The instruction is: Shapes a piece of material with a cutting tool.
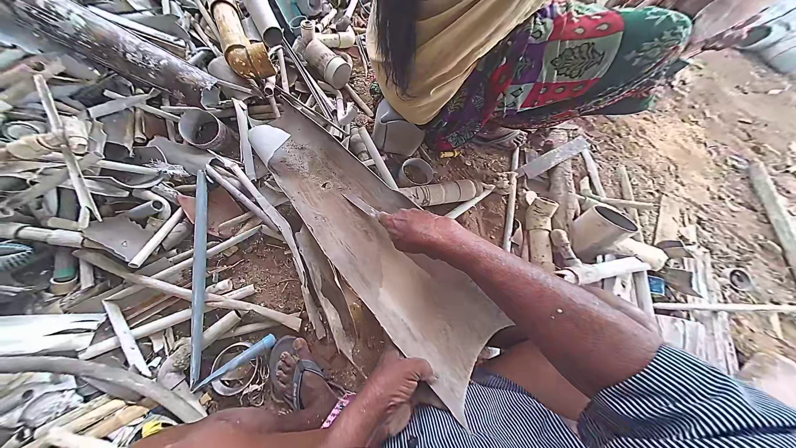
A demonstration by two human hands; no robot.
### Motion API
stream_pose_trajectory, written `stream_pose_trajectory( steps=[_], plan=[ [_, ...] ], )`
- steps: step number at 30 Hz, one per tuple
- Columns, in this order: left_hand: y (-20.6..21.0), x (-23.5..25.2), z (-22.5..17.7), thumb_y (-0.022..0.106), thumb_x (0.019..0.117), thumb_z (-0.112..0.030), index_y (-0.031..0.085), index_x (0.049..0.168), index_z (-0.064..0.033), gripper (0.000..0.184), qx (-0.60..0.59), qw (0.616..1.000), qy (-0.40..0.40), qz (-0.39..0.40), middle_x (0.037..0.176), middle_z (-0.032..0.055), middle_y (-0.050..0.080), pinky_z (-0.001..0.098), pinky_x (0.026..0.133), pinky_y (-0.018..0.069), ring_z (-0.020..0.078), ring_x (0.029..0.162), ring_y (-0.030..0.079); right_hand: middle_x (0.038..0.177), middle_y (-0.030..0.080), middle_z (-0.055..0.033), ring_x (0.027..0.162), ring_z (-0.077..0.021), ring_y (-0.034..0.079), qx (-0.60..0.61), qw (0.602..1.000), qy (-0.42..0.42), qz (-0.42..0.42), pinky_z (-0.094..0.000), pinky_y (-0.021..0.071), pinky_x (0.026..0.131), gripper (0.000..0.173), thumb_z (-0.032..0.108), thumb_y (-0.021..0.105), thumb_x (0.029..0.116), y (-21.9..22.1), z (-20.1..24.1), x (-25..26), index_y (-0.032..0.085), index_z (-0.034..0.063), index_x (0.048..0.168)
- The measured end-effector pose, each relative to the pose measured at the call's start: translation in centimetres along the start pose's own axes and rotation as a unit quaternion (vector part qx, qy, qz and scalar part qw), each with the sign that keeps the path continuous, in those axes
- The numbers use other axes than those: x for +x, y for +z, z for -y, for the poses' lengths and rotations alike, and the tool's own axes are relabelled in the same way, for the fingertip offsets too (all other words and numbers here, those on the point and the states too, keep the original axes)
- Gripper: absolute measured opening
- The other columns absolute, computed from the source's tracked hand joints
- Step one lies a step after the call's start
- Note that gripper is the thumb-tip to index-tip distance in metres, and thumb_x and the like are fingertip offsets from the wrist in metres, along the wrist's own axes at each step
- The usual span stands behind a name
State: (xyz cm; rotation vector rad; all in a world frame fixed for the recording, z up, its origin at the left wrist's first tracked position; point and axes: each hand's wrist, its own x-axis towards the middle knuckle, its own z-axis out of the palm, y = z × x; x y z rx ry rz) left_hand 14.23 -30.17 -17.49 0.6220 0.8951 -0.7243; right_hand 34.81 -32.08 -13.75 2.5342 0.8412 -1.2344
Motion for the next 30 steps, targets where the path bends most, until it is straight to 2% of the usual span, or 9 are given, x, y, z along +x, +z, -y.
stream_pose_trajectory(
  steps=[5,9,12,15,19,22,24,27,30],
  plan=[
    [-0.5,0.4,0.0,0.052,0.0863,0.023,0.040,0.124,-0.0003,0.046,-0.020,1.000,-0.018,0.003,0.088,0.0111,0.062,0.0313,0.058,0.0594,0.0172,0.067,0.067,0.125,0.058,-0.0309,0.113,-0.0485,0.061,-0.032,0.994,-0.022,0.104,-0.0599,0.0484,0.093,0.046,0.015,0.041,0.1102,3.4,-1.1,-7.5,0.036,0.0038,0.155],
    [-0.4,0.7,-0.1,0.052,0.0868,0.022,0.046,0.113,-0.0004,0.035,-0.019,1.000,-0.025,-0.001,0.086,0.0107,0.065,0.0315,0.059,0.0603,0.0174,0.067,0.068,0.125,0.057,-0.0315,0.107,-0.0492,0.063,-0.036,0.987,-0.037,0.151,-0.0580,0.0512,0.088,0.054,0.015,0.046,0.1088,5.3,-2.5,-11.7,0.031,0.0075,0.160],
    [-0.2,0.8,0.2,0.052,0.0870,0.022,0.050,0.104,-0.0002,0.028,-0.019,1.000,-0.016,-0.001,0.082,0.0097,0.066,0.0315,0.058,0.0605,0.0168,0.064,0.068,0.123,0.059,-0.0304,0.110,-0.0483,0.062,-0.026,0.990,-0.061,0.127,-0.0591,0.0496,0.090,0.047,0.015,0.043,0.1096,4.5,-2.3,-9.3,0.037,0.0047,0.155],
    [0.1,0.8,0.3,0.052,0.0872,0.022,0.050,0.102,-0.0004,0.027,-0.019,1.000,-0.016,-0.004,0.079,0.0097,0.067,0.0312,0.057,0.0604,0.0168,0.062,0.068,0.124,0.060,-0.0291,0.119,-0.0462,0.059,-0.013,0.993,-0.074,0.090,-0.0603,0.0472,0.096,0.041,0.012,0.041,0.1093,3.0,0.0,-3.7,0.042,-0.0002,0.149],
    [0.4,0.8,0.1,0.050,0.0884,0.022,0.051,0.099,-0.0016,0.026,-0.015,1.000,-0.023,0.003,0.076,0.0084,0.067,0.0300,0.057,0.0607,0.0160,0.061,0.068,0.125,0.062,-0.0268,0.120,-0.0423,0.059,0.037,0.992,-0.113,0.029,-0.0595,0.0452,0.097,0.031,0.010,0.046,0.1063,1.3,2.2,1.4,0.056,-0.0053,0.132],
    [0.2,0.6,-0.1,0.050,0.0876,0.022,0.053,0.092,-0.0020,0.025,-0.009,0.999,-0.035,0.008,0.073,0.0074,0.067,0.0285,0.056,0.0602,0.0144,0.058,0.067,0.122,0.062,-0.0264,0.118,-0.0431,0.060,0.007,0.995,-0.084,0.059,-0.0593,0.0469,0.095,0.037,0.011,0.044,0.1074,1.0,1.2,-1.9,0.049,-0.0004,0.143],
    [0.2,0.7,-0.1,0.051,0.0883,0.022,0.051,0.098,-0.0015,0.025,-0.010,0.999,-0.043,0.013,0.075,0.0076,0.066,0.0286,0.057,0.0601,0.0145,0.061,0.067,0.123,0.061,-0.0282,0.116,-0.0455,0.061,-0.016,0.993,-0.058,0.103,-0.0594,0.0477,0.095,0.044,0.013,0.041,0.1094,2.0,-0.1,-5.7,0.040,0.0031,0.152],
    [0.1,0.9,-0.1,0.052,0.0885,0.021,0.050,0.099,-0.0021,0.026,-0.004,0.999,-0.049,0.012,0.075,0.0070,0.066,0.0284,0.057,0.0597,0.0142,0.060,0.067,0.125,0.058,-0.0309,0.113,-0.0480,0.061,-0.032,0.988,-0.049,0.141,-0.0590,0.0491,0.092,0.048,0.013,0.042,0.1095,3.2,-0.6,-8.3,0.034,0.0024,0.156],
    [0.3,0.9,0.0,0.051,0.0887,0.022,0.049,0.100,-0.0012,0.025,-0.006,0.999,-0.047,0.000,0.075,0.0081,0.065,0.0290,0.056,0.0601,0.0151,0.059,0.067,0.122,0.060,-0.0285,0.116,-0.0463,0.060,-0.015,0.992,-0.069,0.107,-0.0598,0.0488,0.093,0.041,0.012,0.043,0.1087,2.5,0.3,-4.7,0.042,0.0006,0.148]
  ],
)
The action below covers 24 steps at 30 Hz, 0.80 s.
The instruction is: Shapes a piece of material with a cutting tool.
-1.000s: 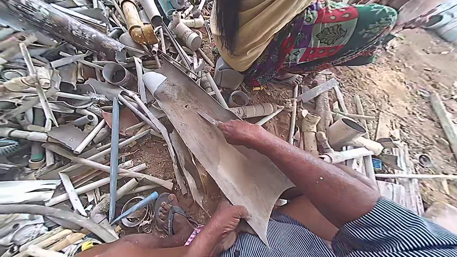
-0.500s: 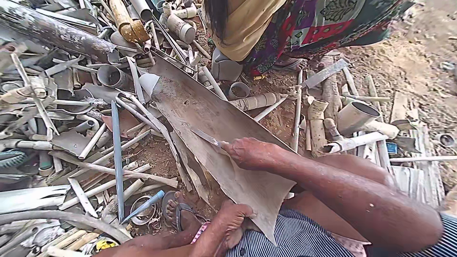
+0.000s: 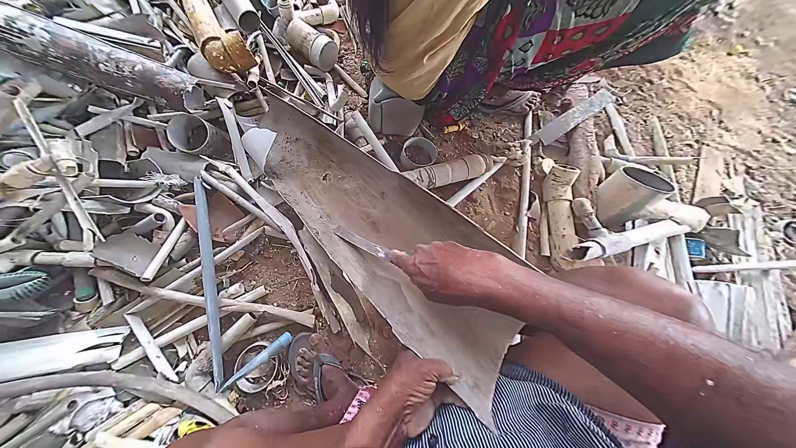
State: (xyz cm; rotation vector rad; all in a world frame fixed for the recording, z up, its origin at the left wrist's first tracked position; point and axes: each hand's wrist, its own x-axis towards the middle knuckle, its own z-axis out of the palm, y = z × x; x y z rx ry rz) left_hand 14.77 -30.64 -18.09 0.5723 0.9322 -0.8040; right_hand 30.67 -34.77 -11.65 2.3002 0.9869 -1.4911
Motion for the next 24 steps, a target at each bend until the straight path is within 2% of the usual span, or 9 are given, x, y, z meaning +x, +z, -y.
stream_pose_trajectory(
  steps=[5,9,11,13,16,18,21,23,24],
  plan=[
    [0.2,-0.3,0.1,0.051,0.0896,0.021,0.052,0.093,-0.0011,0.022,0.001,1.000,0.011,-0.019,0.072,0.0080,0.067,0.0297,0.057,0.0603,0.0153,0.059,0.068,0.123,0.064,-0.0251,0.118,-0.0425,0.061,0.041,0.991,-0.048,-0.119,-0.0626,0.0482,0.092,0.025,0.010,0.050,0.1043,-5.2,3.1,10.0,0.063,-0.0045,0.121],
    [0.0,-0.8,-0.3,0.051,0.0904,0.020,0.055,0.089,-0.0017,0.022,-0.002,1.000,0.001,-0.002,0.071,0.0077,0.068,0.0301,0.059,0.0612,0.0153,0.060,0.069,0.121,0.064,-0.0257,0.116,-0.0420,0.061,0.066,0.990,-0.044,-0.113,-0.0605,0.0471,0.093,0.031,0.015,0.045,0.1083,-4.2,2.5,7.2,0.060,-0.0025,0.128],
    [-0.2,-0.5,-0.3,0.052,0.0903,0.020,0.054,0.092,-0.0016,0.022,-0.005,1.000,-0.005,0.014,0.074,0.0077,0.069,0.0302,0.060,0.0613,0.0154,0.061,0.069,0.124,0.061,-0.0271,0.120,-0.0444,0.059,0.050,0.997,-0.027,-0.052,-0.0617,0.0467,0.096,0.036,0.016,0.043,0.1095,-2.0,1.1,3.7,0.049,0.0011,0.142],
    [-0.3,-0.3,-0.2,0.053,0.0883,0.021,0.054,0.090,-0.0015,0.023,-0.014,1.000,-0.012,0.004,0.072,0.0081,0.068,0.0302,0.057,0.0606,0.0158,0.059,0.068,0.122,0.060,-0.0286,0.116,-0.0461,0.061,0.033,0.999,-0.020,-0.003,-0.0600,0.0484,0.094,0.044,0.014,0.041,0.1099,0.5,0.0,0.0,0.039,0.0045,0.152],
    [-0.6,-0.4,-0.2,0.053,0.0884,0.022,0.053,0.096,-0.0015,0.024,-0.015,1.000,-0.010,0.007,0.076,0.0084,0.069,0.0307,0.060,0.0612,0.0164,0.063,0.069,0.124,0.059,-0.0305,0.112,-0.0474,0.062,0.039,0.998,-0.032,0.021,-0.0577,0.0495,0.092,0.054,0.009,0.045,0.1077,3.0,-1.2,-3.5,0.032,0.0080,0.160],
    [-0.6,-0.3,-0.1,0.052,0.0884,0.022,0.054,0.094,-0.0010,0.023,-0.015,1.000,-0.006,0.010,0.076,0.0087,0.069,0.0304,0.060,0.0613,0.0163,0.062,0.069,0.124,0.060,-0.0297,0.112,-0.0466,0.062,0.049,0.998,-0.043,0.016,-0.0577,0.0496,0.092,0.052,0.010,0.045,0.1080,3.0,-1.3,-3.5,0.033,0.0083,0.159],
    [-0.4,-0.2,-0.1,0.052,0.0884,0.022,0.054,0.093,-0.0012,0.023,-0.015,1.000,-0.004,0.007,0.075,0.0085,0.068,0.0299,0.058,0.0607,0.0159,0.060,0.068,0.120,0.063,-0.0264,0.112,-0.0432,0.062,0.081,0.995,-0.060,-0.003,-0.0586,0.0491,0.091,0.047,0.013,0.045,0.1090,0.7,-0.6,0.3,0.039,0.0071,0.155],
    [-0.2,-0.2,0.0,0.052,0.0880,0.022,0.054,0.092,-0.0010,0.024,-0.014,1.000,-0.003,0.004,0.074,0.0087,0.068,0.0300,0.057,0.0605,0.0162,0.059,0.068,0.112,0.063,-0.0227,0.100,-0.0364,0.063,0.113,0.991,-0.064,-0.034,-0.0537,0.0499,0.082,0.038,0.012,0.046,0.1072,-1.2,0.3,4.5,0.049,0.0046,0.144],
    [-0.2,-0.1,-0.1,0.052,0.0881,0.022,0.054,0.092,-0.0011,0.024,-0.012,1.000,-0.004,0.005,0.074,0.0089,0.068,0.0306,0.057,0.0607,0.0165,0.060,0.068,0.103,0.061,-0.0198,0.087,-0.0316,0.061,0.132,0.988,-0.058,-0.048,-0.0491,0.0483,0.073,0.033,0.012,0.046,0.1068,-2.0,0.8,6.3,0.052,0.0040,0.138]
  ],
)
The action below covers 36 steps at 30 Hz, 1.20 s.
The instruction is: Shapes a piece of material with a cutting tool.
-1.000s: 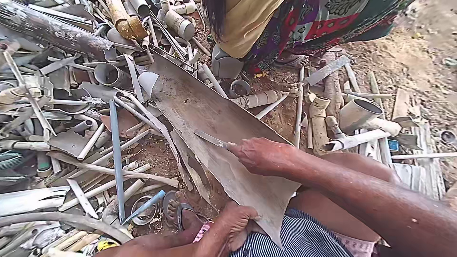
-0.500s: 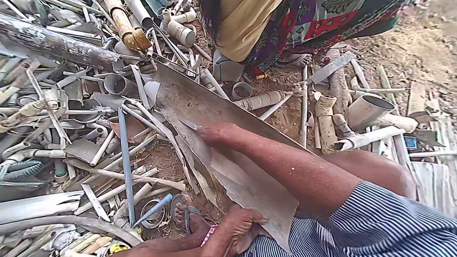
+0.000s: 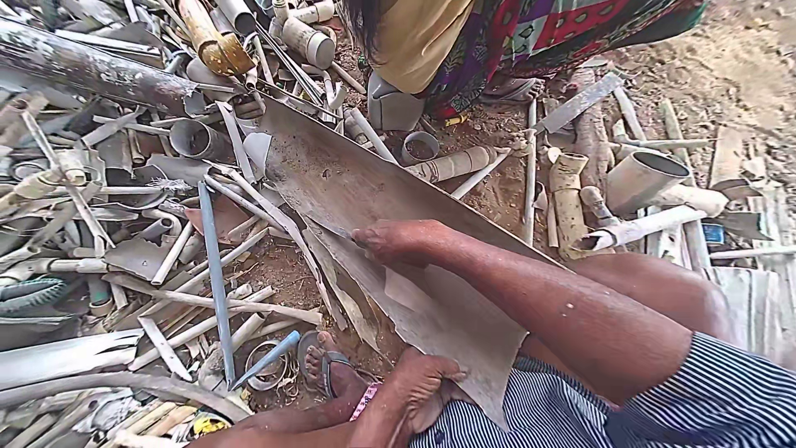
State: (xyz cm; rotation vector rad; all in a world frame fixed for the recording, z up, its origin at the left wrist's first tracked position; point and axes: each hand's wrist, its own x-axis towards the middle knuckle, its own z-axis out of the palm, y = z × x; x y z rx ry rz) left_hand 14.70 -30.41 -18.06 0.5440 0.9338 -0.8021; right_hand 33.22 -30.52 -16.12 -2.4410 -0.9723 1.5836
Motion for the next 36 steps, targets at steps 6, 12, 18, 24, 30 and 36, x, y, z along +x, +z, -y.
stream_pose_trajectory(
  steps=[6,12,18,24,30,36],
  plan=[
    [0.0,0.1,-0.4,0.053,0.0879,0.022,0.054,0.092,-0.0005,0.022,0.003,1.000,-0.010,0.001,0.075,0.0094,0.068,0.0311,0.058,0.0608,0.0167,0.061,0.068,0.114,0.063,-0.0214,0.100,-0.0352,0.063,0.003,1.000,0.006,0.008,-0.0529,0.0494,0.082,0.040,0.013,0.046,0.1076,0.2,-0.6,-3.0,0.048,0.0089,0.148],
    [-0.2,0.3,-0.4,0.054,0.0881,0.021,0.053,0.095,-0.0014,0.024,0.008,1.000,-0.017,-0.001,0.077,0.0085,0.067,0.0308,0.059,0.0609,0.0163,0.061,0.068,0.136,0.060,-0.0262,0.126,-0.0415,0.058,0.016,0.999,-0.022,0.034,-0.0537,0.0447,0.105,0.052,0.012,0.045,0.1090,3.6,-3.8,-9.9,0.035,0.0095,0.160],
    [-0.2,0.4,-0.2,0.054,0.0881,0.021,0.052,0.097,-0.0016,0.024,0.007,1.000,-0.013,0.001,0.079,0.0085,0.066,0.0307,0.059,0.0605,0.0162,0.062,0.067,0.118,0.064,-0.0231,0.100,-0.0328,0.062,0.061,0.997,-0.038,0.036,-0.0482,0.0484,0.086,0.050,0.014,0.043,0.1103,1.9,-3.5,-7.8,0.035,0.0113,0.160],
    [-0.2,0.5,-0.3,0.055,0.0886,0.021,0.052,0.096,-0.0015,0.024,0.008,1.000,-0.024,-0.002,0.077,0.0090,0.066,0.0306,0.058,0.0606,0.0166,0.061,0.067,0.088,0.055,-0.0105,0.063,-0.0166,0.046,0.096,0.994,0.002,0.047,-0.0332,0.0402,0.057,0.045,0.019,0.042,0.1113,0.3,-2.1,-3.8,0.040,0.0181,0.156],
    [-0.1,0.6,-0.4,0.056,0.0895,0.019,0.052,0.094,-0.0012,0.021,0.016,0.999,-0.039,-0.014,0.075,0.0091,0.065,0.0307,0.058,0.0606,0.0167,0.060,0.067,0.071,0.044,-0.0064,0.048,-0.0141,0.037,0.129,0.992,0.014,0.013,-0.0292,0.0335,0.046,0.038,0.019,0.046,0.1097,-1.7,0.8,4.1,0.047,0.0118,0.147],
    [0.0,0.2,-0.6,0.055,0.0900,0.018,0.051,0.097,-0.0013,0.021,0.021,0.999,-0.043,-0.006,0.078,0.0089,0.064,0.0301,0.058,0.0603,0.0160,0.061,0.066,0.080,0.051,-0.0113,0.054,-0.0187,0.045,0.114,0.993,0.012,-0.020,-0.0345,0.0398,0.050,0.037,0.017,0.046,0.1088,-2.0,1.2,5.6,0.048,0.0126,0.146]
  ],
)
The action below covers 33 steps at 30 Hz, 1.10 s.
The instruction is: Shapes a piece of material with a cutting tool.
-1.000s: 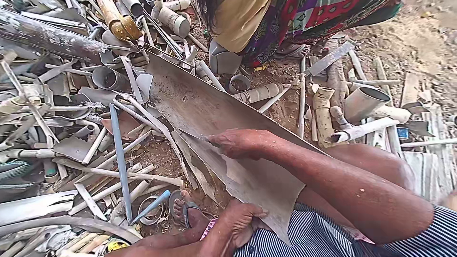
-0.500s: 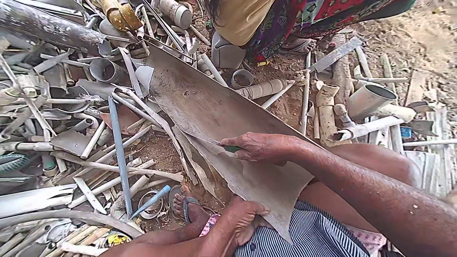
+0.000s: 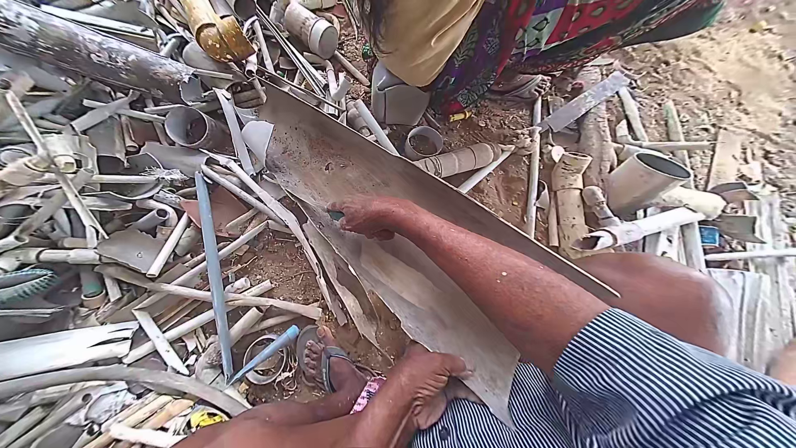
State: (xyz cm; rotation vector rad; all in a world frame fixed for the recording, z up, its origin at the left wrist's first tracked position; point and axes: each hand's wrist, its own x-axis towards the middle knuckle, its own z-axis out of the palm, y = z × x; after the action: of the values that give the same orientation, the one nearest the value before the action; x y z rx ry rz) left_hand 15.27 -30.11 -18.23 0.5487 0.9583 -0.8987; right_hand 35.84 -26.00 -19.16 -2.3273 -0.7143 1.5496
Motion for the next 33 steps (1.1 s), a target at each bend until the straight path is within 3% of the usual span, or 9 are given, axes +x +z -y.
stream_pose_trajectory(
  steps=[3,5,8,13,17,20,25,30,33],
  plan=[
    [-0.2,0.0,0.1,0.055,0.0894,0.019,0.052,0.091,-0.0011,0.021,0.003,1.000,0.000,-0.003,0.075,0.0087,0.063,0.0306,0.058,0.0606,0.0162,0.060,0.066,0.091,0.057,-0.0137,0.068,-0.0209,0.051,-0.041,0.999,-0.002,0.022,-0.0376,0.0434,0.061,0.042,0.019,0.044,0.1107,1.2,-2.9,-6.5,0.045,0.0147,0.152],
    [-0.3,0.1,0.2,0.055,0.0901,0.019,0.052,0.091,-0.0012,0.020,0.007,1.000,0.002,-0.002,0.075,0.0082,0.064,0.0304,0.058,0.0605,0.0161,0.059,0.066,0.120,0.064,-0.0211,0.097,-0.0300,0.062,-0.055,0.997,-0.030,0.046,-0.0461,0.0490,0.084,0.049,0.016,0.044,0.1105,2.0,-5.4,-10.9,0.037,0.0147,0.159],
    [-0.5,0.2,0.5,0.054,0.0896,0.019,0.052,0.099,-0.0012,0.023,0.007,1.000,0.014,0.009,0.078,0.0084,0.065,0.0303,0.059,0.0602,0.0163,0.062,0.067,0.135,0.062,-0.0238,0.122,-0.0365,0.062,-0.038,0.996,-0.066,0.036,-0.0499,0.0454,0.104,0.050,0.012,0.048,0.1084,4.0,-8.5,-15.2,0.040,0.0092,0.158],
    [-0.3,0.2,0.7,0.053,0.0891,0.020,0.050,0.103,-0.0016,0.026,0.001,1.000,0.027,0.014,0.082,0.0094,0.066,0.0317,0.058,0.0607,0.0175,0.063,0.068,0.133,0.062,-0.0233,0.117,-0.0327,0.063,-0.019,0.996,-0.082,0.041,-0.0460,0.0467,0.100,0.051,0.010,0.046,0.1086,3.4,-7.9,-13.9,0.038,0.0094,0.159],
    [-0.3,0.2,0.8,0.054,0.0893,0.020,0.052,0.096,-0.0017,0.022,0.005,1.000,0.023,0.008,0.076,0.0085,0.065,0.0308,0.057,0.0605,0.0165,0.060,0.067,0.105,0.062,-0.0160,0.075,-0.0220,0.055,-0.051,0.993,-0.075,0.078,-0.0399,0.0460,0.066,0.046,0.018,0.045,0.1099,3.1,-3.7,-9.0,0.043,0.0195,0.156],
    [-0.3,-0.3,0.6,0.053,0.0906,0.019,0.053,0.096,-0.0024,0.022,0.007,1.000,0.022,0.020,0.078,0.0079,0.065,0.0310,0.059,0.0609,0.0163,0.062,0.067,0.124,0.063,-0.0201,0.098,-0.0302,0.063,-0.029,0.992,-0.112,0.052,-0.0481,0.0494,0.084,0.044,0.013,0.044,0.1090,3.9,-0.6,-7.0,0.045,0.0114,0.153],
    [-1.1,-0.5,0.4,0.051,0.0900,0.020,0.052,0.098,-0.0027,0.024,0.001,0.999,0.031,0.032,0.078,0.0073,0.066,0.0293,0.058,0.0603,0.0150,0.062,0.067,0.111,0.064,-0.0128,0.080,-0.0155,0.056,0.023,0.994,-0.102,-0.024,-0.0329,0.0462,0.071,0.045,0.018,0.044,0.1098,3.0,-3.2,-12.2,0.045,0.0171,0.155],
    [-1.0,-0.2,0.5,0.053,0.0890,0.021,0.053,0.096,-0.0018,0.023,-0.002,0.999,0.038,0.025,0.077,0.0086,0.067,0.0304,0.058,0.0609,0.0165,0.061,0.068,0.129,0.064,-0.0228,0.113,-0.0297,0.064,0.015,0.996,-0.081,-0.026,-0.0437,0.0478,0.098,0.047,0.010,0.046,0.1075,4.4,-7.8,-13.2,0.044,0.0071,0.154],
    [-0.9,-0.2,0.4,0.054,0.0894,0.020,0.052,0.096,-0.0021,0.023,0.011,0.999,0.042,0.019,0.077,0.0076,0.067,0.0294,0.057,0.0603,0.0154,0.061,0.068,0.129,0.063,-0.0220,0.111,-0.0275,0.063,0.016,0.996,-0.090,-0.015,-0.0423,0.0476,0.095,0.047,0.012,0.045,0.1084,4.6,-7.7,-12.4,0.042,0.0078,0.156]
  ],
)
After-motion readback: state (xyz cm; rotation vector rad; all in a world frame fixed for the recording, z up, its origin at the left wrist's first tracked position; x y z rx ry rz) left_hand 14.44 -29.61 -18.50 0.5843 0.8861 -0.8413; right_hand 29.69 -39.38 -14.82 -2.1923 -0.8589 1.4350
